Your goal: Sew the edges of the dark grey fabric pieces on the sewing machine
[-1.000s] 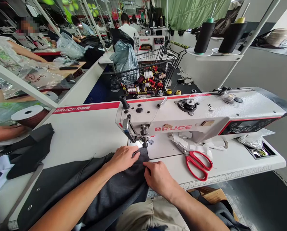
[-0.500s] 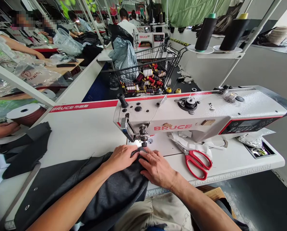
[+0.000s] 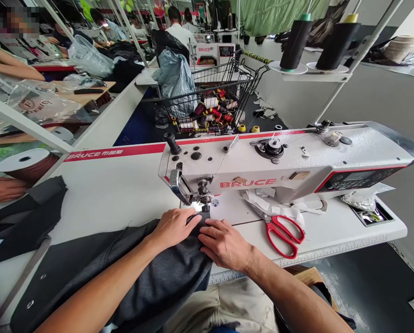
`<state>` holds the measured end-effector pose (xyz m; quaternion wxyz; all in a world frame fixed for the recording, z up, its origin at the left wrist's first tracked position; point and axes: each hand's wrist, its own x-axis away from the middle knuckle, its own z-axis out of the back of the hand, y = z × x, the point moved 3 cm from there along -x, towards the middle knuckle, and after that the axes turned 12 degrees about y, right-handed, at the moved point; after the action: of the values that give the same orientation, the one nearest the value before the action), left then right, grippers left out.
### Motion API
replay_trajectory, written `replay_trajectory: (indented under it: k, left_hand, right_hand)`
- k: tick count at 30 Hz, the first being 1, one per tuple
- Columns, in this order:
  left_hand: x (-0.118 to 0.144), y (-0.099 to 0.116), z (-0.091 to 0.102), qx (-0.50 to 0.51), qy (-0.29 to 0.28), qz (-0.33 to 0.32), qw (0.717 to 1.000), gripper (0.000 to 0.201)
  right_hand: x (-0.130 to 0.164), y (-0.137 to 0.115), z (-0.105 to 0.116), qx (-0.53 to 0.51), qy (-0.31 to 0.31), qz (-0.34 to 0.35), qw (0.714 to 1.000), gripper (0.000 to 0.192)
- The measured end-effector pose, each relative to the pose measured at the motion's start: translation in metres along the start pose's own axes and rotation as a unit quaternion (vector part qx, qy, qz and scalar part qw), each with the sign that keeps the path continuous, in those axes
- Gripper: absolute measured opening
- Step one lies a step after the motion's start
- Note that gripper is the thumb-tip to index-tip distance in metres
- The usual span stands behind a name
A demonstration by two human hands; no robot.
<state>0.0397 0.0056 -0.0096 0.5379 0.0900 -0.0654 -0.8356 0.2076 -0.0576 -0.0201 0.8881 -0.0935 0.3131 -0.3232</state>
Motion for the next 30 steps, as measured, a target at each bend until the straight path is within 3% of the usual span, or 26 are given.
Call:
replay_trajectory:
  k: [8, 18, 30]
  left_hand:
    - [0.001, -0.003, -0.009, -0.001, 0.027, 0.019, 0.999, 0.03]
    - [-0.012, -0.027, -0.006, -0.03, 0.043, 0.019, 0.998, 0.035]
    - [-0.023, -0.032, -0.003, -0.037, 0.047, 0.032, 0.998, 0.036]
  right_hand:
    - [-0.003, -0.002, 0.0, 0.002, 0.002, -0.008, 1.0, 0.021]
    - [-0.026, 0.007, -0.017, 0.002, -0.003, 0.0, 1.0, 0.018]
    - [-0.031, 0.01, -0.023, 0.006, 0.0, -0.018, 1.0, 0.023]
